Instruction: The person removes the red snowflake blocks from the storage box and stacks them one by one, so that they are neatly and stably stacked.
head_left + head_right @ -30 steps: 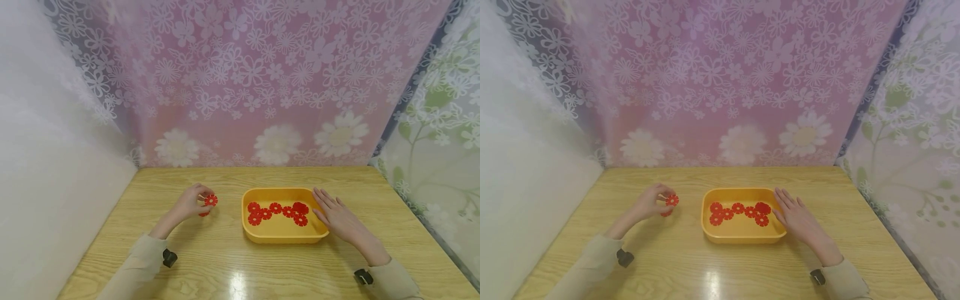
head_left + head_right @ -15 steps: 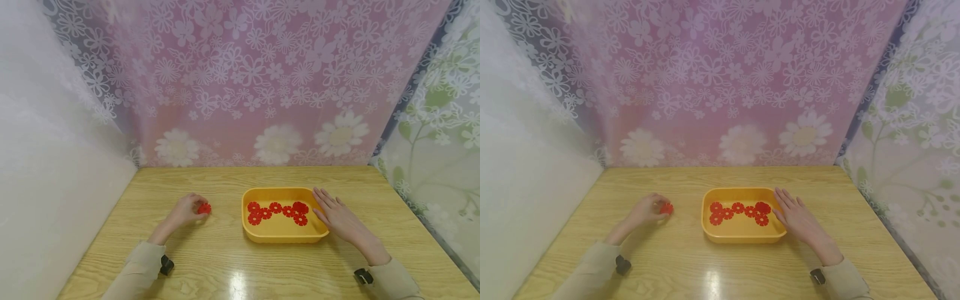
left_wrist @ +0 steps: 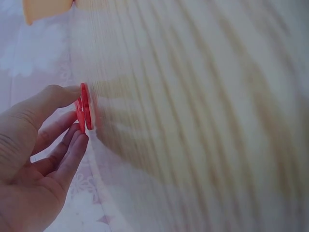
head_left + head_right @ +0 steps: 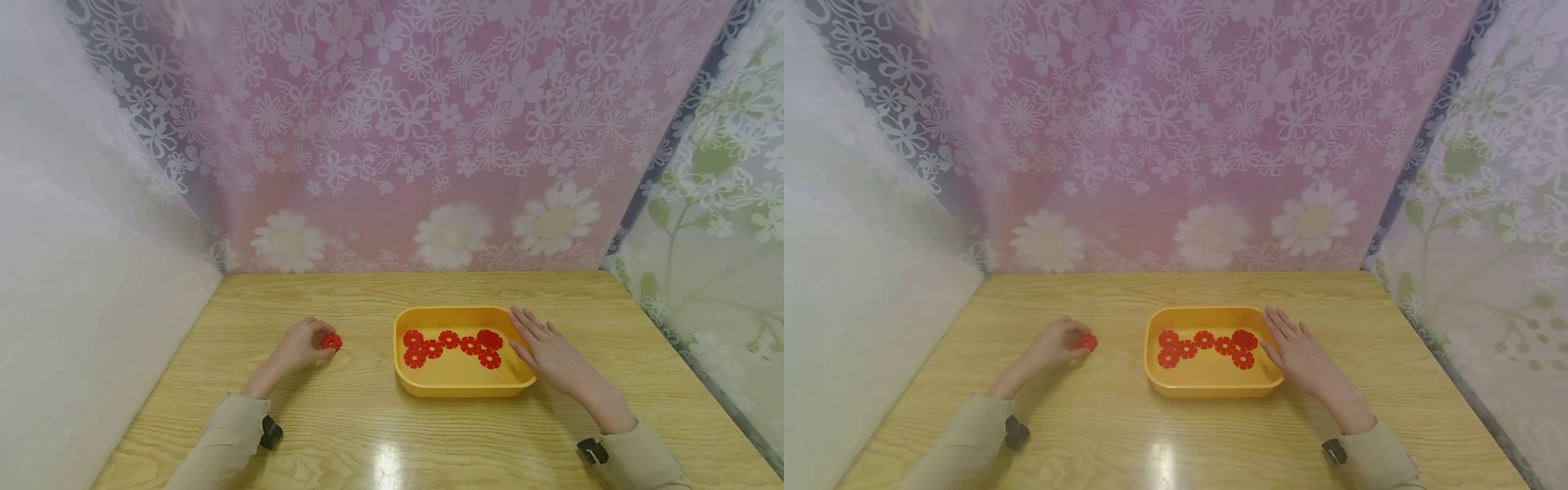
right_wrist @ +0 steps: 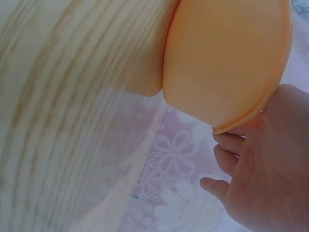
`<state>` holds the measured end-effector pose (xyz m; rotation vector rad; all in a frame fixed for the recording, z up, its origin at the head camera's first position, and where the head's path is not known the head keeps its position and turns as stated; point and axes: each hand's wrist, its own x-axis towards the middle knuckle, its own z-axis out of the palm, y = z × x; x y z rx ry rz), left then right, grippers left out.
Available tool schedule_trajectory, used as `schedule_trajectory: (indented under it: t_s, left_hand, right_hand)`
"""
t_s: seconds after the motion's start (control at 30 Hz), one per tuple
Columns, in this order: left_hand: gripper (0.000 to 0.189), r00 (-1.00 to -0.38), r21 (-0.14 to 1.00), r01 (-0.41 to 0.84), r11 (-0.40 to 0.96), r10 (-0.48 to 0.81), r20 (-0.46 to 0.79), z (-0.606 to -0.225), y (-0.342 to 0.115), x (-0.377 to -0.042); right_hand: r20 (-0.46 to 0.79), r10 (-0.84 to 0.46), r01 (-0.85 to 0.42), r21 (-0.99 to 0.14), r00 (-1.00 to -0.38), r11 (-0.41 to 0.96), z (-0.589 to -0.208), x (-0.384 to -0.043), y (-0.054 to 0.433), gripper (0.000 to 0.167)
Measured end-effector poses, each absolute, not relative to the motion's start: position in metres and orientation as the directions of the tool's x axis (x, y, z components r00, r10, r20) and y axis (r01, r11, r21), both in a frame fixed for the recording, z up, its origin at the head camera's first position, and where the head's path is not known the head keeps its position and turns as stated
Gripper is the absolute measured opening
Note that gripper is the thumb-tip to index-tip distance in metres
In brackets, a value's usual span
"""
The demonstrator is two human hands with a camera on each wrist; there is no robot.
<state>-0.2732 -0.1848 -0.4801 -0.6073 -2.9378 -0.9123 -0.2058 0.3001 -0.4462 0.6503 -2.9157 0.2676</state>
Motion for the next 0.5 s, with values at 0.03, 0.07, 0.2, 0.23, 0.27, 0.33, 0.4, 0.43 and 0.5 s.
schedule_trajectory:
  t_s: [0.03, 0.07, 0.2, 0.23, 0.27, 0.33, 0.4, 0.43, 0.5]
  left_hand:
    - [0.034, -0.925, 0.542, 0.364, 0.758, 0.361, 0.117, -0.4802, -0.1848, -0.2733]
    - [0.033, -0.925, 0.541, 0.364, 0.758, 0.362, 0.116, -0.4802, -0.1848, -0.2733]
    - [0.033, -0.926, 0.541, 0.361, 0.76, 0.362, 0.109, -0.4802, -0.1847, -0.2734]
    - [0.033, -0.926, 0.54, 0.36, 0.761, 0.362, 0.107, -0.4804, -0.1848, -0.2735]
    - [0.033, -0.926, 0.541, 0.36, 0.76, 0.363, 0.105, -0.4804, -0.1848, -0.2736]
    - [0.033, -0.925, 0.542, 0.36, 0.759, 0.366, 0.102, -0.4807, -0.1851, -0.2738]
    - [0.033, -0.923, 0.543, 0.364, 0.757, 0.37, 0.104, -0.481, -0.1854, -0.2738]
    - [0.033, -0.922, 0.541, 0.367, 0.756, 0.373, 0.105, -0.4812, -0.1855, -0.274]
    - [0.033, -0.921, 0.544, 0.371, 0.753, 0.375, 0.109, -0.4814, -0.1857, -0.2742]
  right_hand:
    - [0.17, -0.407, -0.431, -0.14, -0.897, 0.891, -0.4461, -0.2061, 0.3001, 0.063]
    - [0.168, -0.407, -0.431, -0.139, -0.898, 0.892, -0.4459, -0.2062, 0.3, 0.062]
    - [0.166, -0.409, -0.431, -0.132, -0.898, 0.893, -0.4469, -0.2067, 0.3012, 0.063]
    - [0.166, -0.408, -0.43, -0.131, -0.898, 0.893, -0.447, -0.2066, 0.3013, 0.063]
    - [0.167, -0.408, -0.431, -0.13, -0.897, 0.893, -0.4473, -0.2067, 0.3014, 0.063]
    - [0.172, -0.409, -0.432, -0.128, -0.896, 0.893, -0.4477, -0.2069, 0.3016, 0.063]
    - [0.173, -0.406, -0.43, -0.136, -0.898, 0.893, -0.4468, -0.2064, 0.3007, 0.063]
    - [0.173, -0.406, -0.43, -0.139, -0.897, 0.892, -0.4468, -0.2063, 0.3006, 0.063]
    - [0.175, -0.407, -0.432, -0.142, -0.897, 0.891, -0.4472, -0.2064, 0.3009, 0.063]
